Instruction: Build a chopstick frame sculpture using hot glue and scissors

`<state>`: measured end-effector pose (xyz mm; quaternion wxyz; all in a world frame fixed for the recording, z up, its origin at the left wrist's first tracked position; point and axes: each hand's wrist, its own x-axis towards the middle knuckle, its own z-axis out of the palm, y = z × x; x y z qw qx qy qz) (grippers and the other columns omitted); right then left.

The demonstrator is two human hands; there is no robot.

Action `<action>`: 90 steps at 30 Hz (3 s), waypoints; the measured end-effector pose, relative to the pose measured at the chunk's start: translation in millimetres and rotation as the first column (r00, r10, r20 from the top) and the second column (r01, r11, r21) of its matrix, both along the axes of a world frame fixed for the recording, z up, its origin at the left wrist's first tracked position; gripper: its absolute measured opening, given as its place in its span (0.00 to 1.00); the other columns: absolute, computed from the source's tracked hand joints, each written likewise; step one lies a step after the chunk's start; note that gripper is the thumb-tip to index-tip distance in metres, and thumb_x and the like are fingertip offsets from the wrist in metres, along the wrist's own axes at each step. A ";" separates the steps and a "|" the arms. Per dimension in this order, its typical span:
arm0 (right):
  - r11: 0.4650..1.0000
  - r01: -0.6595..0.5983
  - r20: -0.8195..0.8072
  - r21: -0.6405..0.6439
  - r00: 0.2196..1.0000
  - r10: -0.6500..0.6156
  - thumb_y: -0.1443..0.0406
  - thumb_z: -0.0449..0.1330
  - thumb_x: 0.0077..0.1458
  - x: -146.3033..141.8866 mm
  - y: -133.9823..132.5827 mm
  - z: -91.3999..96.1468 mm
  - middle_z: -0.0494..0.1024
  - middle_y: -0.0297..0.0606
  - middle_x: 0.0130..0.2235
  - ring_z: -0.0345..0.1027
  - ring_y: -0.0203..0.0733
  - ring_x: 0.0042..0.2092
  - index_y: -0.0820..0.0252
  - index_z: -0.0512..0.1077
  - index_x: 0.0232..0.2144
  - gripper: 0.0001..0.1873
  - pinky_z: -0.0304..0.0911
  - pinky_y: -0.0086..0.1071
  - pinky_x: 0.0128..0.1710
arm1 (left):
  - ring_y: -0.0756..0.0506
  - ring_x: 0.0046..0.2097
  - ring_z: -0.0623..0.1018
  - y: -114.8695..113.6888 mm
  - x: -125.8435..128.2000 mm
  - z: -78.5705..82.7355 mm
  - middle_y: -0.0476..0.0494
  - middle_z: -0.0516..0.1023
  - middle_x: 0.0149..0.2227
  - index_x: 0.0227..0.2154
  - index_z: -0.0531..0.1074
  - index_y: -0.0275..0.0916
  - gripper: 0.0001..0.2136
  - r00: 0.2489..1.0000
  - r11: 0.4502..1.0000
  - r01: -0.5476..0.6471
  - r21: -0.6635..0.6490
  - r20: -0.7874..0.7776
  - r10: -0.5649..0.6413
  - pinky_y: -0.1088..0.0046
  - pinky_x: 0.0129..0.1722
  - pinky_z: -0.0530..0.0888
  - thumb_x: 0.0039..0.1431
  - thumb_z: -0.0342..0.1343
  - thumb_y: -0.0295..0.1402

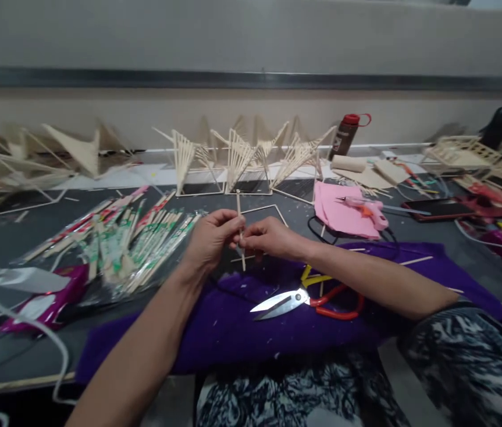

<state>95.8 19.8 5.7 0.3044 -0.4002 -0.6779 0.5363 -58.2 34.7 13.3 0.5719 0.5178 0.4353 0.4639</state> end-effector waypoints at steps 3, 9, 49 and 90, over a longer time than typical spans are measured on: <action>1.000 -0.014 0.032 0.002 0.999 0.014 0.62 0.56 0.51 -3.6 4.9 -3.3 0.72 0.31 0.22 0.64 0.29 0.22 0.65 0.71 0.24 0.11 0.57 0.23 0.22 | 0.56 0.19 0.70 1.7 -2.3 -0.6 0.50 0.75 0.25 0.30 0.71 0.33 0.15 0.999 1.000 -0.021 -0.003 0.029 0.021 0.84 0.16 0.65 0.42 0.65 0.37; 0.960 -0.081 0.312 0.268 0.950 -0.006 0.62 0.55 0.52 11.5 30.9 16.5 0.74 0.32 0.22 0.65 0.29 0.21 0.64 0.74 0.26 0.12 0.55 0.22 0.23 | 0.57 0.18 0.69 14.8 -19.8 1.2 0.50 0.74 0.23 0.28 0.71 0.32 0.15 0.992 0.991 -0.121 -0.055 0.012 0.122 0.84 0.14 0.64 0.39 0.66 0.37; 0.751 -0.293 0.743 0.592 0.560 -0.368 0.63 0.49 0.57 17.7 113.2 -28.2 0.76 0.47 0.40 0.69 0.48 0.42 0.61 0.75 0.37 0.15 0.60 0.33 0.36 | 0.54 0.14 0.67 45.8 -27.2 -36.9 0.54 0.68 0.15 0.26 0.68 0.35 0.07 0.777 0.954 -0.250 -0.165 -0.622 0.096 0.81 0.11 0.63 0.45 0.59 0.30; 0.713 -0.351 0.752 0.607 0.544 -0.372 0.64 0.48 0.58 17.3 114.1 -29.8 0.76 0.48 0.39 0.70 0.49 0.41 0.63 0.76 0.36 0.17 0.60 0.33 0.34 | 0.53 0.14 0.67 48.7 -25.9 -43.6 0.55 0.68 0.15 0.42 0.72 0.32 0.18 0.751 0.976 -0.212 -0.039 -0.646 0.137 0.81 0.13 0.64 0.46 0.58 0.32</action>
